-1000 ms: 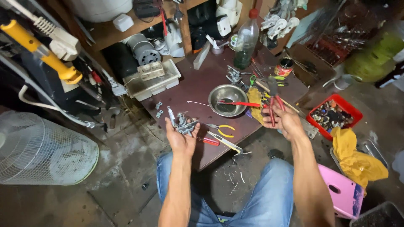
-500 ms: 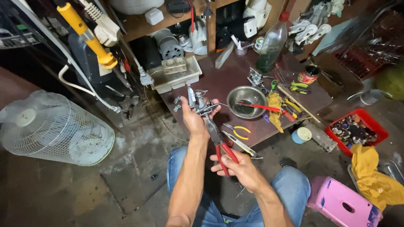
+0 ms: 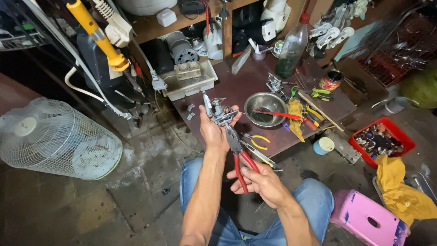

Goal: The person assembles a small electrical component using pliers and a screwdriver. They bend wires, secure parts, and adjust connections on the component while seated at a cluttered workbench.

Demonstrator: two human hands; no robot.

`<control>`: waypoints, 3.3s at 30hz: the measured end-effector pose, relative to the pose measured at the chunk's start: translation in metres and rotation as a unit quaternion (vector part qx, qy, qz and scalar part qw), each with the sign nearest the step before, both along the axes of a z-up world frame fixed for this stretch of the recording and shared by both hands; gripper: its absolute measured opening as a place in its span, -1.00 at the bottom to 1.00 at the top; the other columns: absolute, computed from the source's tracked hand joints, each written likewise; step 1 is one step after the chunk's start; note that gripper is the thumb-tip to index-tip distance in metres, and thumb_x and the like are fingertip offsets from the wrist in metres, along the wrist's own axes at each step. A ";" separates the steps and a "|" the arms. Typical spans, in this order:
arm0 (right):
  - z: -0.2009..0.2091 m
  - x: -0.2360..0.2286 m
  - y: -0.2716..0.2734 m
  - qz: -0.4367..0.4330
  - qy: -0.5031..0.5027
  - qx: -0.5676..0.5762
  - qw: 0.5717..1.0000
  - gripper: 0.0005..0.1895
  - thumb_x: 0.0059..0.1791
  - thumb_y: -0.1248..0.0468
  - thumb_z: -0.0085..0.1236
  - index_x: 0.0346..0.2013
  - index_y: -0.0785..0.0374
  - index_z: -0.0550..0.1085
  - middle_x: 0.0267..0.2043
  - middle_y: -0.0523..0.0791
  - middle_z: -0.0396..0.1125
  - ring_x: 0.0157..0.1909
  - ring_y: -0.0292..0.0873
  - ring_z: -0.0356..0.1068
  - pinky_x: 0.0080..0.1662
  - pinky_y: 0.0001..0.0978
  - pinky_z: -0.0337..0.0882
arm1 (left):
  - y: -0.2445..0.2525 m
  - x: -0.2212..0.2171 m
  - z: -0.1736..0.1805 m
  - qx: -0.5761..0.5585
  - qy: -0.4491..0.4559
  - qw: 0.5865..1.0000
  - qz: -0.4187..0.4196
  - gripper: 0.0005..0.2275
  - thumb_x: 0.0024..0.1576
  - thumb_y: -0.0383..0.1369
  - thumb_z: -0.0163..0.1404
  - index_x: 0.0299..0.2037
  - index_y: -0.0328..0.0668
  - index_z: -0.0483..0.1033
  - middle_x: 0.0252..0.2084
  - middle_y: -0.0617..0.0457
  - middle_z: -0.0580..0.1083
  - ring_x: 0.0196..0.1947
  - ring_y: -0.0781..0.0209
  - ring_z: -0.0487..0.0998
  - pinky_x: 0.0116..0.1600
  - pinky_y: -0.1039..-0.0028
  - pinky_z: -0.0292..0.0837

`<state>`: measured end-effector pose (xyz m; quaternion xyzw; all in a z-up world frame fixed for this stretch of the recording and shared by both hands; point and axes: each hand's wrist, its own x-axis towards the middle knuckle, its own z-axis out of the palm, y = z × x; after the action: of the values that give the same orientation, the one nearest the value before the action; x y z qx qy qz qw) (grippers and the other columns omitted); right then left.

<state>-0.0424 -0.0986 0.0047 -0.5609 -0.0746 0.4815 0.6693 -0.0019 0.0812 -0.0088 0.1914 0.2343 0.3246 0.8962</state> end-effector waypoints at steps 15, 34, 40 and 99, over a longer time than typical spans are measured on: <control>-0.030 -0.002 0.000 -0.009 0.072 0.174 0.982 -0.33 -0.14 0.43 -0.21 0.32 0.36 0.24 -0.36 -0.05 0.15 -0.52 -0.27 0.02 -0.50 -0.50 0.00 | -0.008 0.006 -0.002 0.044 -0.082 0.996 -0.001 -0.54 0.28 -0.01 -0.27 -0.28 -0.32 0.44 -0.53 -0.05 0.40 -0.38 -0.15 0.62 -0.21 0.13 0.58; -0.058 0.000 0.018 -0.110 -0.414 -0.165 0.888 -0.31 -0.22 0.31 -0.03 0.25 0.10 0.44 -0.39 -0.22 0.42 -0.43 -0.26 0.27 -0.25 -0.42 0.39 | -0.001 0.010 0.007 0.051 -0.014 0.992 0.111 -0.61 0.32 -0.15 -0.28 -0.25 -0.38 0.46 -0.45 -0.13 0.49 -0.47 -0.24 0.64 -0.39 0.31 0.52; -0.071 0.000 0.019 -0.137 -0.540 -0.161 0.815 -0.33 -0.22 0.34 -0.02 0.22 0.26 0.40 -0.12 -0.02 0.49 -0.13 0.04 0.47 -0.02 -0.22 0.43 | -0.001 0.010 0.008 0.038 -0.008 0.994 0.102 -0.61 0.30 -0.15 -0.27 -0.20 -0.41 0.46 -0.41 -0.14 0.49 -0.44 -0.29 0.63 -0.35 0.29 0.52; -0.036 0.009 0.003 -0.056 0.131 0.101 0.985 -0.35 -0.19 0.39 -0.13 0.24 0.32 0.37 -0.44 -0.07 0.08 -0.63 -0.35 -0.10 -0.61 -0.56 -0.14 | -0.017 0.008 0.038 -0.003 0.026 0.998 0.052 -0.70 0.23 -0.24 -0.21 -0.29 -0.35 0.49 -0.42 -0.08 0.47 -0.46 -0.19 0.63 -0.39 0.30 0.48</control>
<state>-0.0334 -0.0955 -0.0316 -0.4261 -0.0027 0.5025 0.7523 0.0059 0.0640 0.0293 0.1843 0.2681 0.3652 0.8722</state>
